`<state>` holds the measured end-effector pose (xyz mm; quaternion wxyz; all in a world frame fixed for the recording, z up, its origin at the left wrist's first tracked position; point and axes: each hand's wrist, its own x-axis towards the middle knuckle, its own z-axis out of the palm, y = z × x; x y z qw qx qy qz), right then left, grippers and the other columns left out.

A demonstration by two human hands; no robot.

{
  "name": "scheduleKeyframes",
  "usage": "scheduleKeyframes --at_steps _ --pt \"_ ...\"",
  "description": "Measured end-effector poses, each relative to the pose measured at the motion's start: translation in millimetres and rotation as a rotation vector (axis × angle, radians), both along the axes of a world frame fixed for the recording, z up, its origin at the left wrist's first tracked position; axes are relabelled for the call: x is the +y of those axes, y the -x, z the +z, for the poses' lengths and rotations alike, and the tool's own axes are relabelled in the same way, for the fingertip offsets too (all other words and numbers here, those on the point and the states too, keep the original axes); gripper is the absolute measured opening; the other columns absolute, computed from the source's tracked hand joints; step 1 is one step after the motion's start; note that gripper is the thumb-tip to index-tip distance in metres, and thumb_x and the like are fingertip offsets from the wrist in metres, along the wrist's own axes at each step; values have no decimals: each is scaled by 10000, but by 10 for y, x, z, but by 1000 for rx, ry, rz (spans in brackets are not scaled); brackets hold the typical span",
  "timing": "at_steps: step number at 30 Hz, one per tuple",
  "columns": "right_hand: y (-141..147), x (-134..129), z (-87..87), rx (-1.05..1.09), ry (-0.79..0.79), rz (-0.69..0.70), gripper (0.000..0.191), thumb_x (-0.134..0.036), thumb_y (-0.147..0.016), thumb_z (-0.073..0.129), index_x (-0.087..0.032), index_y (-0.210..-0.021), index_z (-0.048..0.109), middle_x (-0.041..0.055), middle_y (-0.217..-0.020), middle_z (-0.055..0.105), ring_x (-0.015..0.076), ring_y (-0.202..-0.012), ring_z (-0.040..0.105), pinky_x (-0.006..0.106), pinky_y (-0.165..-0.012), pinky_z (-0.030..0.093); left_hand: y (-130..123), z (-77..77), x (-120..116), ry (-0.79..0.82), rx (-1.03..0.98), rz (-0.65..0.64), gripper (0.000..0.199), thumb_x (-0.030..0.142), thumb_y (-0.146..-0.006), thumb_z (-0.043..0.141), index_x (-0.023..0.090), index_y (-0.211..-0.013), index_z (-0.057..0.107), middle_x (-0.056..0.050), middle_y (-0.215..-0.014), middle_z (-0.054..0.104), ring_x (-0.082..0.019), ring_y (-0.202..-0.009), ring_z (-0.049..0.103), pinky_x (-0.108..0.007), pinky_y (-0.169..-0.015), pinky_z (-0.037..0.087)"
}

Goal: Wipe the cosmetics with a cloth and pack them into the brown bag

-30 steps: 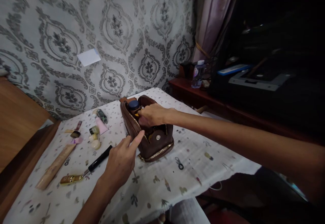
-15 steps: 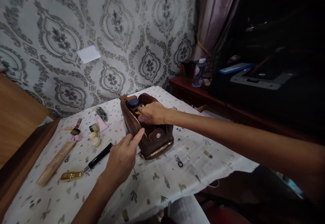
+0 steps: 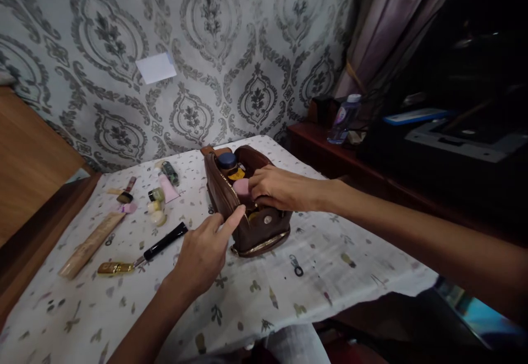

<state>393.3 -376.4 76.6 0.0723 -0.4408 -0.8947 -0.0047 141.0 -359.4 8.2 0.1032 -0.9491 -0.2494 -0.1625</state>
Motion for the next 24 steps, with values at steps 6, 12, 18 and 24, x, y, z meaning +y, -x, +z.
scheduleKeyframes --at_steps 6,12,18,24 --pt "3 -2 -18 -45 8 5 198 -15 -826 558 -166 -767 671 59 -890 662 203 -817 554 328 -737 377 25 -7 14 -49 -22 -35 692 50 -890 366 279 -1529 233 -7 -818 507 -158 -747 561 -207 -537 401" --pt "24 -73 34 -31 13 -21 206 -7 -834 534 -173 -777 643 71 -912 659 212 -836 570 327 -724 390 46 -6 31 -32 -23 -45 696 39 -884 348 279 -1529 245 -4 -802 504 -147 -732 552 -196 -556 417" --pt "-27 -102 -7 -7 -13 -6 174 -65 -878 553 -174 -911 685 84 -980 633 226 -883 570 346 -765 410 58 8 23 -77 -87 -96 643 38 -907 350 251 -1509 281 1 -779 513 -142 -703 555 -198 -554 417" --pt "-71 -133 -40 12 -41 17 132 -97 -927 542 -147 -921 664 78 -929 609 199 -829 544 344 -766 419 47 17 35 -57 -109 -158 607 32 -919 366 205 -1499 317 -6 -776 507 -149 -703 540 -216 -553 417"
